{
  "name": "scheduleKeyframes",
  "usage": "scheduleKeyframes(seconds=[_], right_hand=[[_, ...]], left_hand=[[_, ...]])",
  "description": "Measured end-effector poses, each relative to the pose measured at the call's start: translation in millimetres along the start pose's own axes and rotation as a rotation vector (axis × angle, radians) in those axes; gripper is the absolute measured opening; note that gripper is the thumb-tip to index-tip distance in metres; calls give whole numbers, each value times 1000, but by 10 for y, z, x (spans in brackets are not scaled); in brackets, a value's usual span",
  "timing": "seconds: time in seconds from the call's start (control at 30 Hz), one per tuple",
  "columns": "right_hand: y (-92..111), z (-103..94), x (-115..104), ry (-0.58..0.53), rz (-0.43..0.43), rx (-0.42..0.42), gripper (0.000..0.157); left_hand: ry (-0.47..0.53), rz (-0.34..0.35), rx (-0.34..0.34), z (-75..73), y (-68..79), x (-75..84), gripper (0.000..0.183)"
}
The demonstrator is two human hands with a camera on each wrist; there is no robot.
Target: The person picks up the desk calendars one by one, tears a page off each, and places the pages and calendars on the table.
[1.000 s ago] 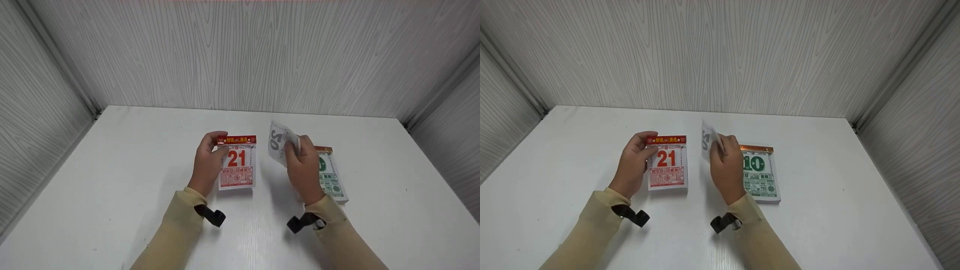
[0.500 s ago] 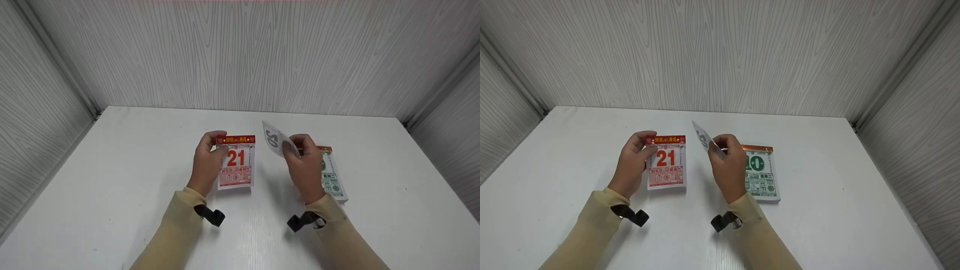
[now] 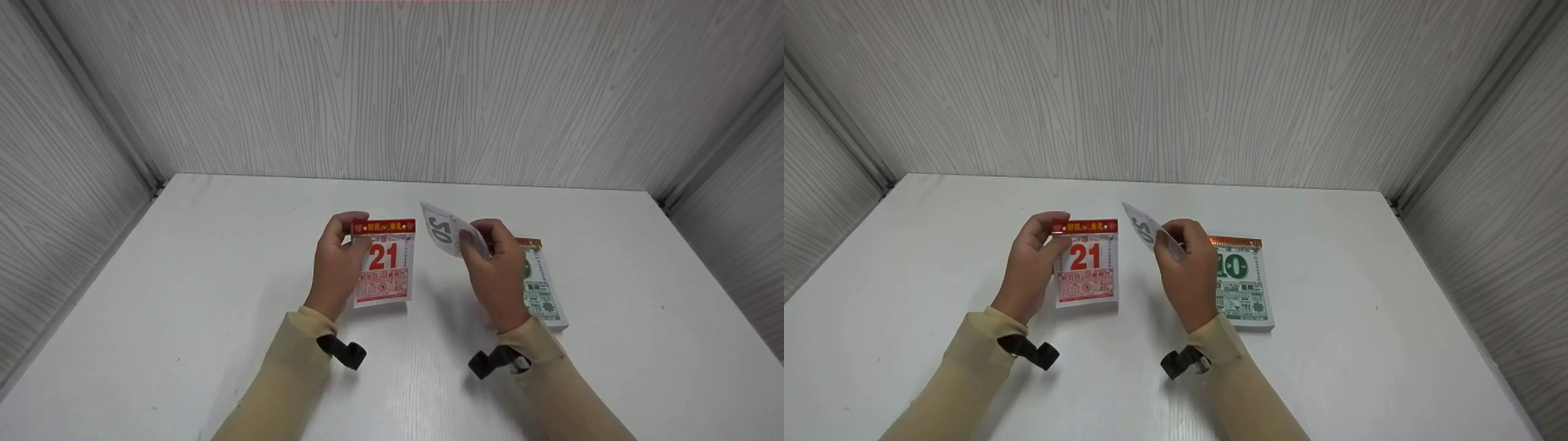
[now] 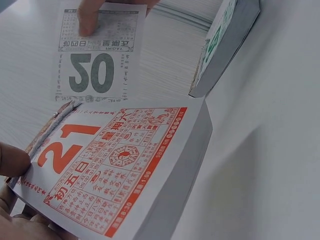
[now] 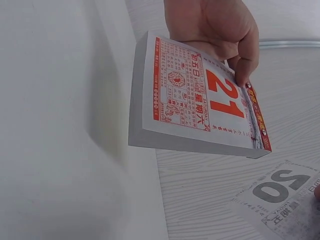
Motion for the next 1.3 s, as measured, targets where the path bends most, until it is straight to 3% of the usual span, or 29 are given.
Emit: scheduleKeyframes(seconds=[0.27, 0.63, 0.7, 0.83, 0.93, 1.07, 1.3], right_hand=[[21, -12, 34, -20, -7, 5, 13], [14, 11, 56, 18, -17, -2, 15], [14, 25, 72, 23, -21, -4, 15], [11, 53, 100, 34, -34, -5, 15], [14, 59, 100, 45, -53, -8, 13], [28, 65, 98, 69, -81, -13, 13], [43, 85, 94, 117, -134, -38, 13]], left_hand=[[11, 58, 0, 5, 31, 2, 34], [-86, 158, 71, -14, 51, 56, 33], [-135, 201, 89, -28, 59, 75, 34], [-336, 309, 135, -67, 111, 155, 37], [-507, 337, 162, -90, 164, 206, 39], [-603, 245, 152, -155, 179, 199, 41], [-539, -87, 100, -405, 57, 132, 50]])
Point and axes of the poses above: each hand's wrist, its own y-axis away from the middle knuckle, its own z-axis out of the palm, x = y × z, the point moved 1 cm from there along -y, towards the middle knuckle, and after that the axes turned 5 degrees about x, right-handed, at the moved point
